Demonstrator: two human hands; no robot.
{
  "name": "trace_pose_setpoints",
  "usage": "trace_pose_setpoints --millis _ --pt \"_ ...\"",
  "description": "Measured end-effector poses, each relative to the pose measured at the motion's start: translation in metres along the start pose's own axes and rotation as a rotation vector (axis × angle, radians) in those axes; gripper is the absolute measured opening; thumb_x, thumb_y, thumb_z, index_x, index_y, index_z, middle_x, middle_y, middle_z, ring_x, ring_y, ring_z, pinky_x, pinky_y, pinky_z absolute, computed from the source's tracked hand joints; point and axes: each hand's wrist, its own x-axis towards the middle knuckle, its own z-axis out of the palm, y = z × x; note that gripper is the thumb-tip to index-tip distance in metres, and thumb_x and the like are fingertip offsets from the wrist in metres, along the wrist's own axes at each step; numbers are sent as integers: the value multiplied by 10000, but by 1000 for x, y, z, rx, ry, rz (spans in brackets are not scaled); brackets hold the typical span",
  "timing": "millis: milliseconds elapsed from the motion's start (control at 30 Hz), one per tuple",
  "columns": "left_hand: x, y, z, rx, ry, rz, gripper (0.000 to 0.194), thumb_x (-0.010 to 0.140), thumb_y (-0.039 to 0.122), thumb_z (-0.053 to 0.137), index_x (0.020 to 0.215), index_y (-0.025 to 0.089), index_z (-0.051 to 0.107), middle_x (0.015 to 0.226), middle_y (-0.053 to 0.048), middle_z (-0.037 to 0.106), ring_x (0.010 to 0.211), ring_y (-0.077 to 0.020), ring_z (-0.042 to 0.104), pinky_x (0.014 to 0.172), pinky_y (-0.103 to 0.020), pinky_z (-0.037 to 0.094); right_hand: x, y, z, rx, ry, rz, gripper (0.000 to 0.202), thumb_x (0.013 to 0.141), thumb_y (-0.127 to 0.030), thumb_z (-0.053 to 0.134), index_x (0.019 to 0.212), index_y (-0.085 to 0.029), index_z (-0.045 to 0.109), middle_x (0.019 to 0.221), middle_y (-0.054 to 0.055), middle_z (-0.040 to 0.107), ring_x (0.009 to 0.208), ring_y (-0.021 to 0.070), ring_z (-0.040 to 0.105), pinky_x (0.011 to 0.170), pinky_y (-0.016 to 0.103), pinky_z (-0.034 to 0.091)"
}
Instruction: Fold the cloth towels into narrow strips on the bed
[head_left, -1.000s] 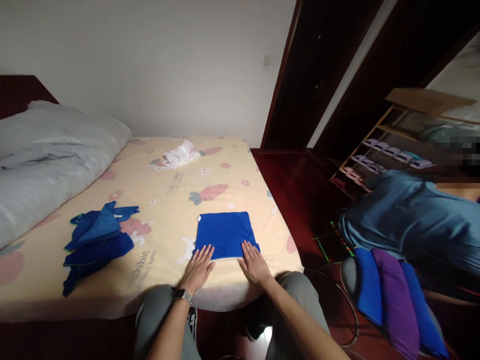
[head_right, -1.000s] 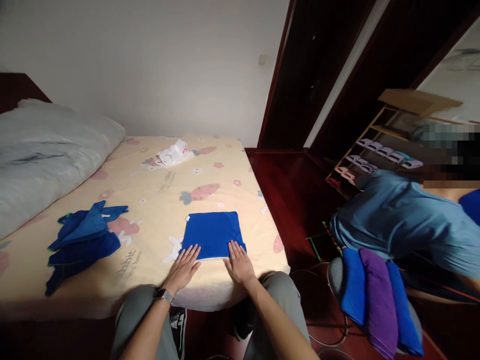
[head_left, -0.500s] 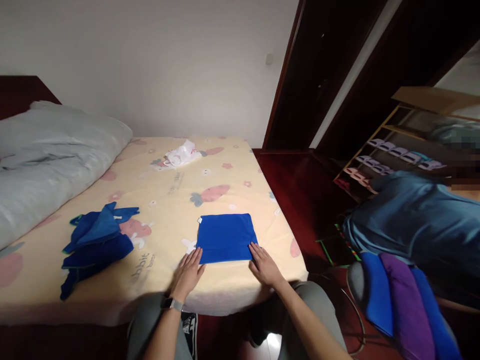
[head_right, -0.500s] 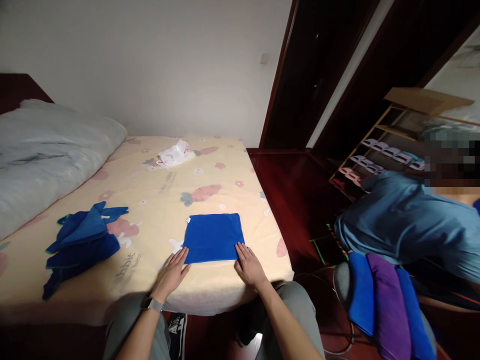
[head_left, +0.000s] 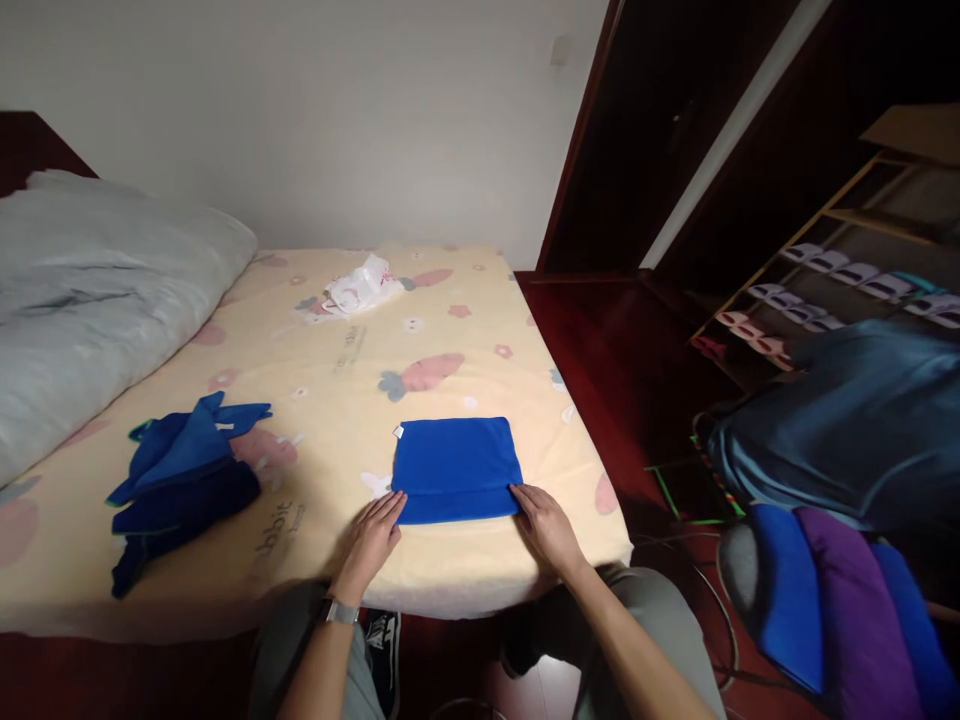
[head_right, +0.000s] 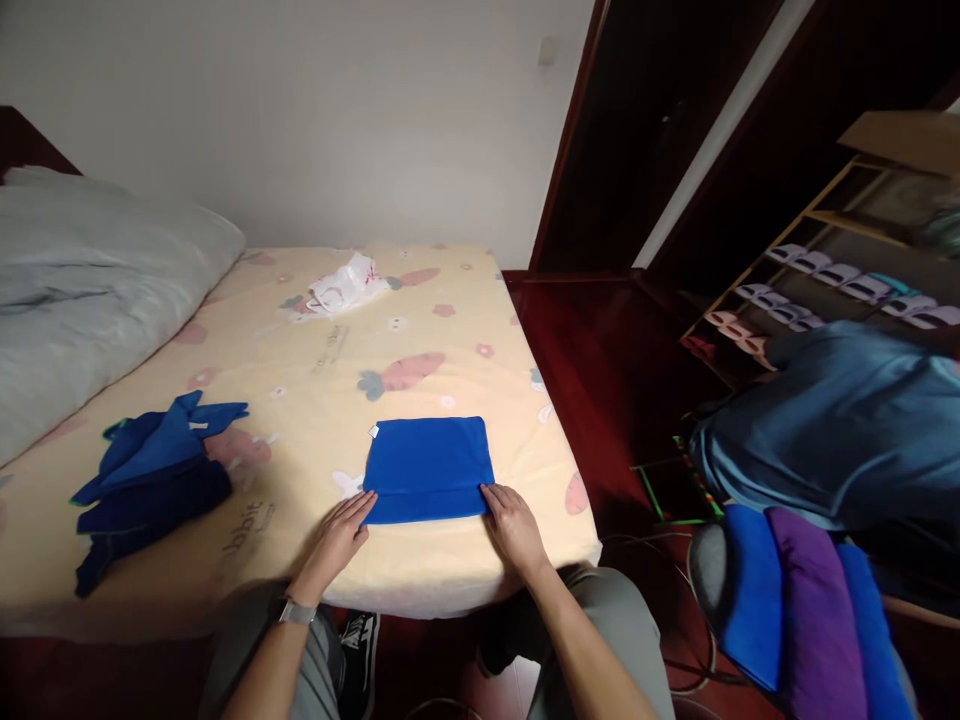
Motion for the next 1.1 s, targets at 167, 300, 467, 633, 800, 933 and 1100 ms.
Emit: trace_pose_setpoints --millis 167,300,467,633,800,933,1100 --pt "0 1 -9 -14 19 -4 520 902 170 447 1407 278 514 1410 -25 590 1274 -198 566 1123 -429 427 0 5 -3 25 -2 0 511 895 -100 417 1379 -185 557 1360 94 605 1262 238 543 1121 426 414" --pt "-7 3 -19 -72 64 -20 418 912 198 461 1293 284 607 1282 -37 676 1178 -213 626 1063 -440 478 -6 2 -17 20 22 6 478 893 -98 424 1320 -196 613 1344 120 590 1217 261 551 1051 429 465" --pt "-17 2 -20 -186 91 -92 319 931 253 455 1193 268 636 1164 -56 711 1096 -223 653 973 -422 538 -17 0 -23 140 24 25 458 884 -142 463 1306 -238 612 1239 93 641 1134 248 583 1006 414 486" --pt "-15 1 -12 -287 123 -185 321 951 327 455 1233 246 587 1185 -77 690 1108 -225 648 973 -406 536 -16 -1 -11 358 91 232 410 908 -240 461 1293 -199 593 1231 90 672 1135 215 615 1028 369 480" --pt "-6 3 -4 -331 212 -288 317 952 387 467 1182 213 598 1094 -94 711 1011 -226 679 911 -388 554 -8 1 -6 521 82 393 357 923 -368 478 1201 -203 631 1172 75 708 1073 221 661 963 334 508" --pt "0 2 4 -375 284 -364 324 962 446 446 1071 201 629 959 -88 726 900 -221 701 817 -356 569 1 1 -7 521 68 485 402 956 -425 412 1169 -183 652 1144 92 723 1054 239 674 929 332 513" --pt "9 1 12 -281 333 -396 325 971 416 426 1054 196 651 1028 -104 737 932 -241 690 860 -391 545 16 -5 -7 271 27 515 466 984 -394 322 1204 -150 653 1136 124 720 1061 269 664 928 357 491"
